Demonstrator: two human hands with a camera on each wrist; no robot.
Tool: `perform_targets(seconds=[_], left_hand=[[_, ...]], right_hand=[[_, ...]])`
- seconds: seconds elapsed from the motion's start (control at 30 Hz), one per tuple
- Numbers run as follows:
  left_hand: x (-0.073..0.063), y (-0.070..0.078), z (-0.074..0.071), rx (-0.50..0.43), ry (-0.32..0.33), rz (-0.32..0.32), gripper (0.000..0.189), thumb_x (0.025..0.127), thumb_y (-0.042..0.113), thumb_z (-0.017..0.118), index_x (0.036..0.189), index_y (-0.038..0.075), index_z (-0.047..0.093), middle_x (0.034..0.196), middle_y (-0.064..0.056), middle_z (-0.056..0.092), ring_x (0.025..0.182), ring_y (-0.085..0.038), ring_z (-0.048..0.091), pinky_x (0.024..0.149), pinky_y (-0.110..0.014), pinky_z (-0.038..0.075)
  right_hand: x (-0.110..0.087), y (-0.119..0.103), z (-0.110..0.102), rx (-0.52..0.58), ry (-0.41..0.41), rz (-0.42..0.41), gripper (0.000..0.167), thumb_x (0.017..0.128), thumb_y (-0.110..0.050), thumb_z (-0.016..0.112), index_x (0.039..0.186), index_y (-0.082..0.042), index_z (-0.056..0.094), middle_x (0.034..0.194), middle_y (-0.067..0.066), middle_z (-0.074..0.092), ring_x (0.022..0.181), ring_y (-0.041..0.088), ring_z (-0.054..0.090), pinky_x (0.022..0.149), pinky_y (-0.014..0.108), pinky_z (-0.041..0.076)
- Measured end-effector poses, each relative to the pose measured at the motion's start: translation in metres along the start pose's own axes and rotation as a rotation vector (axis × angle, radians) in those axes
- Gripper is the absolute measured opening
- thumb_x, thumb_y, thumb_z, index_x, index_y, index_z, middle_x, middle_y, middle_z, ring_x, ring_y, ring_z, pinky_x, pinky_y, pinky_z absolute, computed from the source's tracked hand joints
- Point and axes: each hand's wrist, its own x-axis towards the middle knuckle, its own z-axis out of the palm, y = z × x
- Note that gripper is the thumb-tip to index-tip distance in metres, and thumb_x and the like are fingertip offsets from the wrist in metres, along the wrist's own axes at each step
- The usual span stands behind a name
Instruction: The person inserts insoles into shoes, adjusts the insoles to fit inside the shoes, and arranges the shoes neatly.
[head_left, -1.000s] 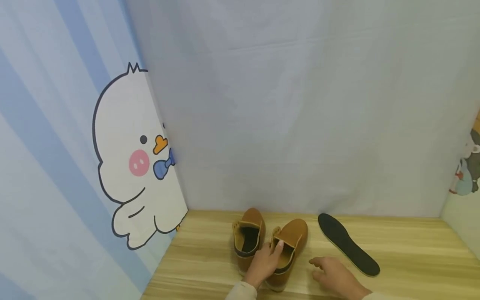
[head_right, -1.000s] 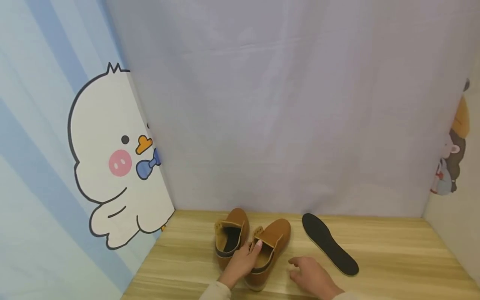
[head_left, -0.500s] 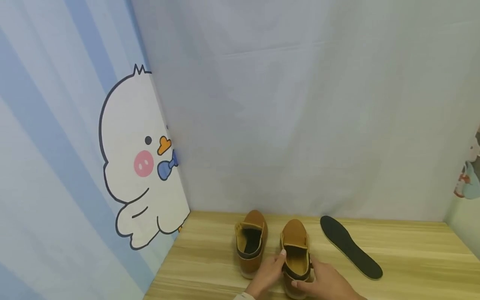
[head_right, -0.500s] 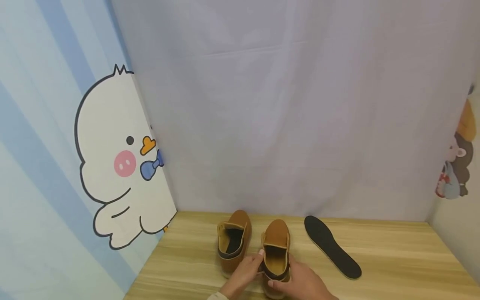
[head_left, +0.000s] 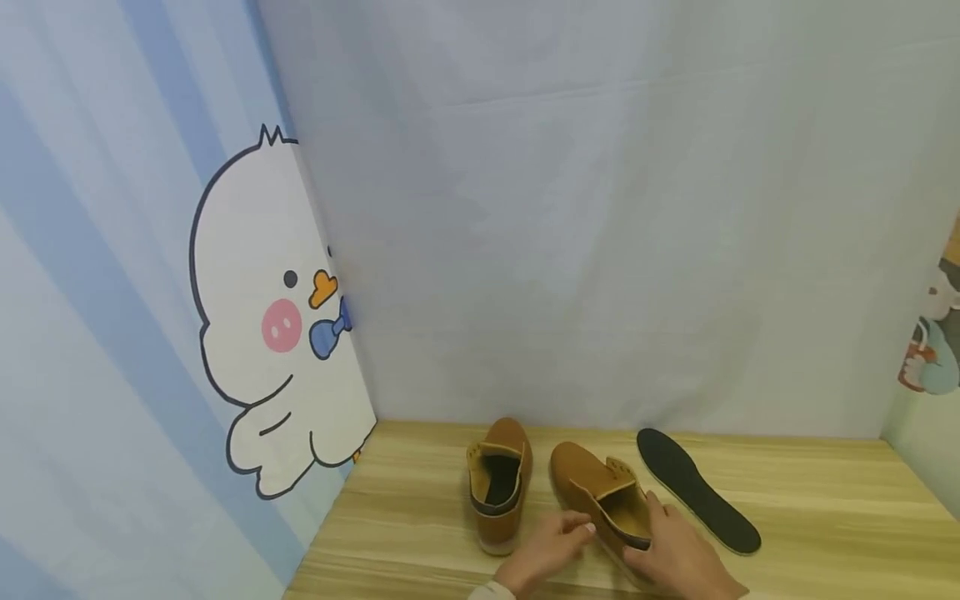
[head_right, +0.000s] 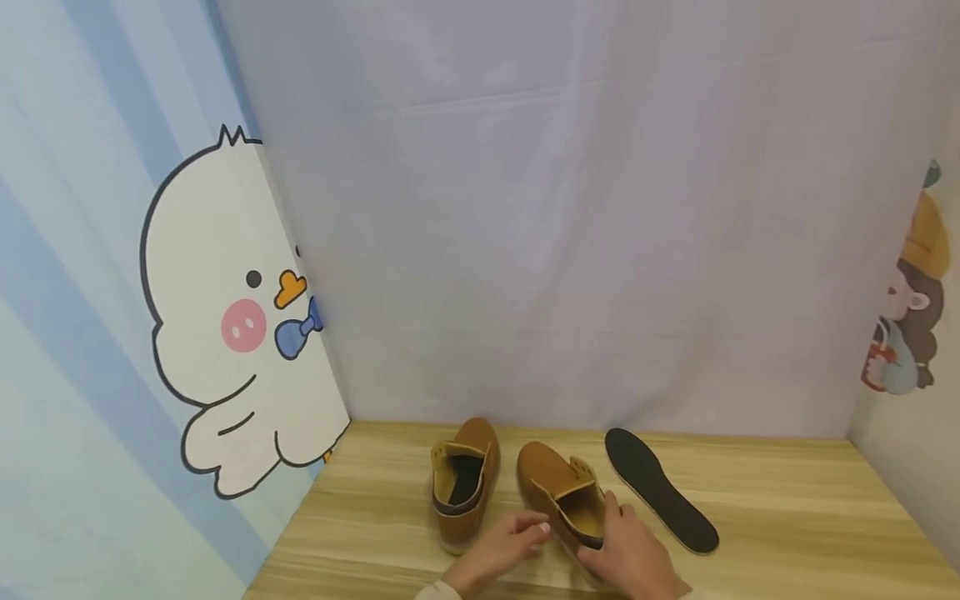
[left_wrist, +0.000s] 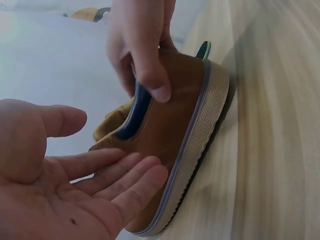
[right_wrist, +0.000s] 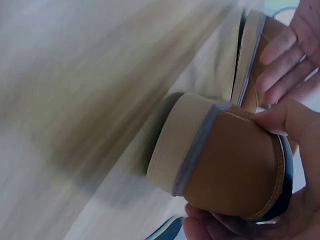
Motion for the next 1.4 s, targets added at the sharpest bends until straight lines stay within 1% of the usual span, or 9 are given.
perform_targets(seconds=[0.07,0.33,0.5,0.6,0.77,0.87,1.07,1.27,1.4], left_hand=[[-0.002,0.001,-0.005,-0.002,-0.009,-0.007,0.037,0.103,0.021,0.059,0.129,-0.005,0.064,0.116,-0.011,0.070,0.099,-0.036,0.067,0.085,-0.044,0.055],[-0.009,0.004,-0.013,-0.021,-0.006,-0.001,0.033,0.102,0.017,0.061,0.128,-0.003,0.064,0.115,-0.012,0.070,0.101,-0.037,0.067,0.086,-0.049,0.055],[-0.002,0.007,-0.013,0.015,0.031,0.105,0.024,0.101,0.012,0.062,0.119,-0.002,0.068,0.105,-0.006,0.070,0.091,-0.017,0.066,0.076,-0.030,0.055],[0.005,0.014,-0.009,0.121,0.089,0.166,0.019,0.099,0.012,0.064,0.114,0.003,0.072,0.099,0.002,0.070,0.086,-0.007,0.063,0.073,-0.025,0.053],[0.018,0.030,0.008,0.295,0.207,0.238,0.021,0.099,0.016,0.066,0.115,0.003,0.068,0.098,0.003,0.068,0.090,-0.009,0.063,0.080,-0.028,0.053],[0.030,0.038,0.023,0.427,0.251,0.209,0.032,0.100,0.027,0.066,0.120,0.002,0.065,0.104,-0.004,0.066,0.096,-0.016,0.062,0.082,-0.031,0.053],[0.055,0.039,0.053,0.853,0.306,0.058,0.061,0.090,0.053,0.073,0.126,0.005,0.063,0.110,-0.008,0.064,0.103,-0.022,0.061,0.080,-0.034,0.056],[0.068,0.039,0.054,0.815,0.361,0.064,0.018,0.088,0.024,0.073,0.082,0.010,0.064,0.066,0.001,0.056,0.052,-0.012,0.053,0.044,-0.026,0.044],[0.069,0.042,0.039,0.812,0.410,0.084,0.038,0.089,0.019,0.072,0.058,0.018,0.049,0.044,0.008,0.037,0.036,-0.006,0.033,0.034,-0.022,0.028]], right_hand=[[0.000,0.003,-0.005,-0.008,-0.024,0.010,0.099,0.079,-0.043,0.081,0.147,0.014,0.037,0.128,0.039,0.053,0.105,0.048,0.061,0.079,0.058,0.053],[0.000,0.015,-0.018,0.050,-0.066,-0.007,0.091,0.079,-0.032,0.083,0.149,0.009,0.040,0.128,0.029,0.049,0.078,0.026,0.058,0.063,0.045,0.050],[0.004,0.025,-0.027,-0.029,-0.051,-0.081,0.086,0.078,-0.026,0.084,0.147,0.007,0.044,0.133,0.030,0.052,0.103,0.042,0.060,0.074,0.053,0.053],[0.005,0.028,-0.031,-0.041,-0.051,-0.101,0.083,0.077,-0.019,0.083,0.147,0.004,0.046,0.136,0.030,0.051,0.111,0.046,0.057,0.074,0.053,0.053],[0.005,0.029,-0.032,-0.012,-0.049,-0.114,0.085,0.076,-0.012,0.083,0.150,0.002,0.043,0.139,0.029,0.045,0.107,0.043,0.056,0.067,0.046,0.049],[0.005,0.029,-0.031,-0.039,-0.037,-0.118,0.090,0.076,-0.017,0.084,0.152,0.002,0.040,0.138,0.028,0.046,0.111,0.046,0.054,0.069,0.050,0.051],[0.005,0.033,-0.025,-0.064,-0.009,-0.115,0.094,0.073,-0.035,0.091,0.145,0.006,0.046,0.130,0.024,0.055,0.112,0.045,0.057,0.085,0.058,0.052],[0.011,0.037,-0.025,-0.027,-0.013,-0.111,0.100,0.068,-0.045,0.093,0.142,0.004,0.047,0.126,0.022,0.057,0.107,0.040,0.061,0.084,0.056,0.053],[0.015,0.042,-0.025,-0.033,-0.026,-0.107,0.104,0.066,-0.047,0.094,0.144,0.002,0.046,0.130,0.021,0.056,0.108,0.040,0.061,0.083,0.056,0.053]])
